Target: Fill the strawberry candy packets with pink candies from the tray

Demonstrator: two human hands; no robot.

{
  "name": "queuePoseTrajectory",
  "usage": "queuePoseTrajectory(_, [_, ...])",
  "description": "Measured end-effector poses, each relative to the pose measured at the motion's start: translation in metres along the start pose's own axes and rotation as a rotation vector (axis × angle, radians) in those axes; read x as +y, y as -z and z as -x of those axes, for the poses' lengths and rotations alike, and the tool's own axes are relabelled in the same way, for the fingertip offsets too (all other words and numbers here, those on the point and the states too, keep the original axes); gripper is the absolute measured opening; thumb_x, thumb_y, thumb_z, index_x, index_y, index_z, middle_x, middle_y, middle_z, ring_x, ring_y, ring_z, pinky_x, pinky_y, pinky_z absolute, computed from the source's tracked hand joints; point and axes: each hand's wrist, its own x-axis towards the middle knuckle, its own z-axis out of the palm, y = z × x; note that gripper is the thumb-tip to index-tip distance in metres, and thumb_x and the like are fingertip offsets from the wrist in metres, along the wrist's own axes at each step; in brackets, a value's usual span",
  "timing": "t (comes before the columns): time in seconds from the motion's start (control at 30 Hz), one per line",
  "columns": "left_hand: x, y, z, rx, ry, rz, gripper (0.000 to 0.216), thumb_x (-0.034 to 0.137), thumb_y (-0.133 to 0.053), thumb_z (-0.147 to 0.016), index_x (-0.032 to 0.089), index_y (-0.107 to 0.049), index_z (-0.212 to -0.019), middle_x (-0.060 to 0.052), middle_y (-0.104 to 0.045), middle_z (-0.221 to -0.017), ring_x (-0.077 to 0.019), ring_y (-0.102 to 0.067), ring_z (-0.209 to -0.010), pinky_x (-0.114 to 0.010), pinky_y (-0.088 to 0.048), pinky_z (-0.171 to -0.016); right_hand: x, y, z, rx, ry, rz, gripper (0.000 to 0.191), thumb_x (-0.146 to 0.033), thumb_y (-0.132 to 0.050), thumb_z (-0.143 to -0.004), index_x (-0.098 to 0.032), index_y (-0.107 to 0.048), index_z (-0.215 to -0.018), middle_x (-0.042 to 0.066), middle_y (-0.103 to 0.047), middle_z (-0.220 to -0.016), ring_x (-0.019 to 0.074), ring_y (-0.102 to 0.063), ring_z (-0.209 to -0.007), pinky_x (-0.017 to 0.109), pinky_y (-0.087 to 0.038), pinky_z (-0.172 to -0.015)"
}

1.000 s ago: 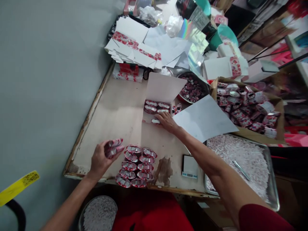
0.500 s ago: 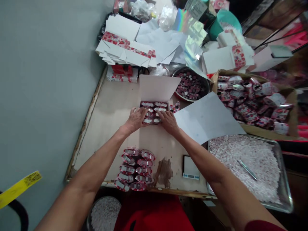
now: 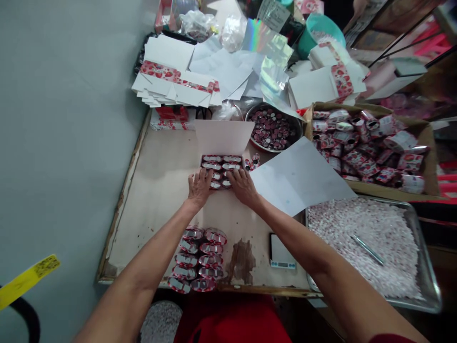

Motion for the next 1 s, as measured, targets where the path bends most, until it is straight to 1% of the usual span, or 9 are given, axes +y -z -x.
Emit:
queuePoseTrajectory(0.1, [-0.012, -0.002, -0.007, 0.206, 0.147, 0.087, 0.069, 0.055, -0.065, -0.092, 0.02, -0.046, -0.148, -0.024, -0.055, -0.144, -0.0403, -0.051, -0.134, -0.056, -0.04, -0.11, 0.01, 0.016, -0.008, 0.14, -0.173, -0.057, 0.058, -0.041, -0.059, -0.097, -0.017, -0.05, -0.148, 0.021, -0.059, -0.135, 0.0367, -0.051, -0.124, 0.05, -0.044, -0.105])
queuePoseTrajectory(0.17, [-0.022, -0.005, -0.021, 0.29, 0.314, 0.151, 0.064, 0.059, -0.052, -0.097, 0.016, -0.049, -0.144, -0.023, -0.064, -0.131, -0.0365, -0.06, -0.122, -0.049, -0.047, -0.101, 0.018, 0.021, -0.015, 0.129, -0.37, -0.073, 0.048, -0.036, -0.052, -0.1, -0.015, -0.052, -0.144, 0.02, -0.068, -0.118, 0.0347, -0.06, -0.11, 0.047, -0.049, -0.094])
queuePoseTrajectory(0.27, [-0.035, -0.007, -0.042, 0.049, 0.416, 0.192, 0.053, 0.055, -0.047, -0.1, 0.015, -0.059, -0.134, -0.018, -0.074, -0.103, -0.0331, -0.069, -0.1, -0.04, -0.052, -0.085, 0.021, 0.017, -0.027, -0.07, -0.547, -0.064, 0.039, -0.018, -0.046, -0.098, -0.017, -0.056, -0.136, 0.016, -0.073, -0.095, 0.0304, -0.068, -0.09, 0.04, -0.049, -0.08])
queuePoseTrajectory(0.33, [-0.039, -0.004, -0.045, -0.117, 0.413, 0.157, 0.043, 0.046, -0.045, -0.102, 0.017, -0.064, -0.128, -0.016, -0.075, -0.094, -0.0314, -0.071, -0.093, -0.037, -0.051, -0.081, 0.015, 0.011, -0.031, -0.105, -0.578, -0.052, 0.046, -0.012, -0.045, -0.096, -0.016, -0.052, -0.141, 0.016, -0.073, -0.097, 0.0298, -0.068, -0.09, 0.039, -0.047, -0.079])
queuePoseTrajectory(0.53, [-0.065, 0.026, 0.003, -0.171, 0.617, -0.001, 0.039, 0.037, -0.035, -0.105, 0.02, -0.067, -0.121, -0.018, -0.075, -0.098, -0.0317, -0.072, -0.091, -0.037, -0.048, -0.08, -0.026, 0.013, -0.028, 0.085, -0.474, 0.092, 0.043, -0.028, -0.054, -0.093, -0.011, -0.058, -0.132, 0.024, -0.062, -0.126, 0.0389, -0.05, -0.117, 0.049, -0.04, -0.093])
queuePoseTrajectory(0.6, [-0.084, 0.033, 0.025, -0.141, 0.676, -0.005, 0.04, 0.037, -0.036, -0.105, 0.018, -0.067, -0.122, -0.019, -0.074, -0.102, -0.0324, -0.071, -0.093, -0.038, -0.048, -0.081, -0.044, 0.011, -0.03, 0.133, -0.382, 0.083, 0.054, -0.038, -0.06, -0.09, -0.01, -0.057, -0.136, 0.026, -0.053, -0.14, 0.0422, -0.043, -0.124, 0.055, -0.037, -0.099])
queuePoseTrajectory(0.77, [-0.116, 0.023, 0.068, 0.17, 0.649, 0.333, 0.056, 0.049, -0.038, -0.106, 0.013, -0.054, -0.146, -0.012, -0.07, -0.099, -0.0252, -0.067, -0.092, -0.035, -0.05, -0.086, -0.087, -0.031, -0.052, 0.149, -0.278, -0.389, 0.067, -0.029, -0.048, -0.093, -0.01, -0.04, -0.157, 0.021, -0.048, -0.154, 0.0344, -0.043, -0.137, 0.051, -0.036, -0.115])
queuePoseTrajectory(0.9, [-0.109, -0.002, 0.086, 0.39, 0.489, 0.521, 0.067, 0.063, -0.037, -0.103, 0.02, -0.047, -0.154, -0.012, -0.062, -0.113, -0.0238, -0.06, -0.104, -0.039, -0.049, -0.098, -0.1, -0.066, -0.057, 0.224, -0.343, -1.004, 0.075, -0.044, -0.037, -0.1, -0.019, -0.016, -0.168, 0.008, -0.038, -0.167, 0.0226, -0.036, -0.152, 0.043, -0.033, -0.123])
queuePoseTrajectory(1.0, [-0.097, -0.017, 0.092, 0.432, 0.465, 0.479, 0.07, 0.063, -0.037, -0.103, 0.022, -0.04, -0.159, -0.014, -0.056, -0.123, -0.0268, -0.055, -0.117, -0.045, -0.045, -0.107, -0.098, -0.077, -0.052, 0.206, -0.382, -1.186, 0.081, -0.059, -0.033, -0.103, -0.021, -0.007, -0.169, 0.007, -0.026, -0.172, 0.022, -0.026, -0.158, 0.044, -0.029, -0.126])
